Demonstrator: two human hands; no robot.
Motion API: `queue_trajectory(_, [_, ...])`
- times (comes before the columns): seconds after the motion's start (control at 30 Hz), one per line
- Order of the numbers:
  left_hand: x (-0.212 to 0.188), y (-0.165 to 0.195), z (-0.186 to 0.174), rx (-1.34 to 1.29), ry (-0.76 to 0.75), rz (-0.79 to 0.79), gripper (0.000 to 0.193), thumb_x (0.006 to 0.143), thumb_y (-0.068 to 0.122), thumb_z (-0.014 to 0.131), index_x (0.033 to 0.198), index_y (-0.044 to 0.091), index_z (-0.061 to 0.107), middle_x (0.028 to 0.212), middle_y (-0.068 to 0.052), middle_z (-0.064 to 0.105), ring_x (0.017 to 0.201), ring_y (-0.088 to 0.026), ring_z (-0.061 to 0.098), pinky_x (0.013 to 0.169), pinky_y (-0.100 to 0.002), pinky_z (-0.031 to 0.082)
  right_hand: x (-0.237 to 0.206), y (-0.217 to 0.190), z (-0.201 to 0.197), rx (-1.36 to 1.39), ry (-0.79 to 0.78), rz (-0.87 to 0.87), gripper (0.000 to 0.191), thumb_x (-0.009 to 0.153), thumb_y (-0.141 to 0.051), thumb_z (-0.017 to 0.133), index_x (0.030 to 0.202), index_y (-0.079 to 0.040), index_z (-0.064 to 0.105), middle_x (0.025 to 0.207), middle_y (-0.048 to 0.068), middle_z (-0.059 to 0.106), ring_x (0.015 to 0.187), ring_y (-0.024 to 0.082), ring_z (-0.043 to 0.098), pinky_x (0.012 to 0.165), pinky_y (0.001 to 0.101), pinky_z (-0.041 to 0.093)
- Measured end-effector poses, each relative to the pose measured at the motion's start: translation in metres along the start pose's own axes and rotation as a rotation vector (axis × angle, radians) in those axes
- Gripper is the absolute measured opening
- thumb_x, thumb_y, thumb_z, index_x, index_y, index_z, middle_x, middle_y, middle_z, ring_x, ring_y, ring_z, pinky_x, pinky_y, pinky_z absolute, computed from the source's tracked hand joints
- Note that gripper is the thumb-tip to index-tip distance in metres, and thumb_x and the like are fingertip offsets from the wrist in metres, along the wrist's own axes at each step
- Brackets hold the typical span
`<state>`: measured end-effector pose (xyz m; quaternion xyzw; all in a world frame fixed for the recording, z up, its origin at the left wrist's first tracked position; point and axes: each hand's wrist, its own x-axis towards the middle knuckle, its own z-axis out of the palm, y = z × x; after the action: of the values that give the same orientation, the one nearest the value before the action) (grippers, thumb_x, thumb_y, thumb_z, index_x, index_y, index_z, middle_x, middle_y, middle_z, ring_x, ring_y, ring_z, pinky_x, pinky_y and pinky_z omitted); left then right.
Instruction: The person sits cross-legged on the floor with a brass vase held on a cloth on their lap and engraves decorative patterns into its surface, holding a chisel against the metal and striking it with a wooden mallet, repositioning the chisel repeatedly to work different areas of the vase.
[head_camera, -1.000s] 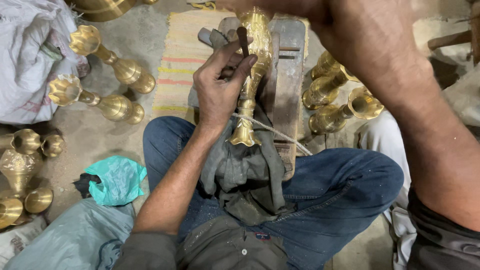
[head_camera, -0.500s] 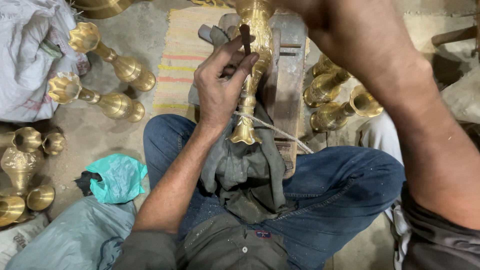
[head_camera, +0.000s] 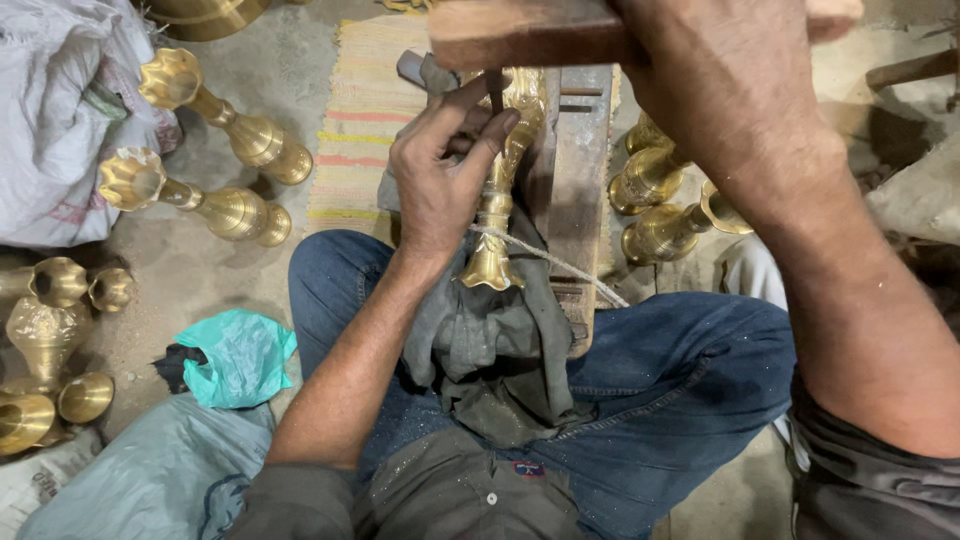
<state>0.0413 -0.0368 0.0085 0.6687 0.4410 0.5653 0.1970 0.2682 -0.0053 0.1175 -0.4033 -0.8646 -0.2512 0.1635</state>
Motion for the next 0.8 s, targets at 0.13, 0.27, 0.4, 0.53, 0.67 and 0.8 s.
queue_trajectory(0.13, [-0.001, -0.002, -0.001, -0.006, 0.000, -0.006, 0.032, 0.101, 0.016, 0.079, 0.129, 0.007, 0.068, 0.100, -0.006, 0.077, 0.091, -0.013, 0.078, 0.072, -0.026, 0.067, -0.002, -0.003, -0.002, 0.052, 0.001, 0.010, 0.010, 0.097, -0.009, 0.080, 0.102, -0.003, 0.073, 0.078, 0.009, 0.067, 0.067, 0.020, 0.065, 0.060, 0.0339, 0.053])
queue_trajectory(0.27, [-0.003, -0.002, -0.001, -0.013, -0.008, -0.011, 0.031, 0.100, 0.015, 0.080, 0.128, 0.007, 0.069, 0.100, -0.005, 0.077, 0.089, -0.013, 0.077, 0.070, -0.027, 0.065, -0.003, -0.002, -0.001, 0.286, -0.037, 0.117, 0.011, 0.102, -0.003, 0.078, 0.096, 0.002, 0.071, 0.072, 0.013, 0.063, 0.062, 0.026, 0.062, 0.061, 0.0387, 0.052])
queue_trajectory(0.4, [-0.004, -0.002, -0.001, -0.031, -0.013, -0.017, 0.031, 0.101, 0.015, 0.078, 0.129, 0.006, 0.068, 0.102, -0.005, 0.076, 0.090, -0.012, 0.077, 0.070, -0.026, 0.066, -0.005, 0.001, 0.004, 0.076, 0.060, -0.028, 0.003, 0.093, -0.001, 0.074, 0.095, 0.000, 0.072, 0.071, 0.010, 0.063, 0.065, 0.024, 0.062, 0.060, 0.0358, 0.050])
queue_trajectory(0.53, [-0.005, -0.002, -0.002, 0.002, -0.021, -0.024, 0.028, 0.100, 0.014, 0.080, 0.126, 0.007, 0.070, 0.098, -0.004, 0.076, 0.088, -0.012, 0.077, 0.069, -0.027, 0.064, -0.008, 0.002, 0.008, 0.308, -0.010, 0.065, 0.016, 0.098, 0.000, 0.073, 0.083, 0.001, 0.068, 0.066, 0.009, 0.062, 0.062, 0.023, 0.062, 0.063, 0.0375, 0.052])
queue_trajectory(0.67, [-0.006, -0.004, -0.001, -0.012, -0.016, -0.015, 0.029, 0.099, 0.012, 0.079, 0.126, 0.007, 0.069, 0.099, -0.005, 0.075, 0.089, -0.013, 0.077, 0.070, -0.027, 0.066, -0.006, 0.000, 0.006, 0.012, -0.012, 0.054, 0.011, 0.096, -0.006, 0.077, 0.086, -0.003, 0.072, 0.068, 0.008, 0.062, 0.058, 0.021, 0.062, 0.055, 0.0351, 0.050])
queue_trajectory(0.8, [-0.007, -0.006, 0.000, 0.050, -0.025, 0.023, 0.020, 0.101, 0.012, 0.080, 0.118, 0.009, 0.071, 0.098, -0.004, 0.077, 0.091, -0.013, 0.079, 0.073, -0.027, 0.067, -0.005, -0.004, -0.004, 0.356, -0.043, 0.136, 0.005, 0.100, -0.002, 0.074, 0.097, 0.001, 0.070, 0.075, 0.012, 0.066, 0.065, 0.025, 0.065, 0.061, 0.0376, 0.052])
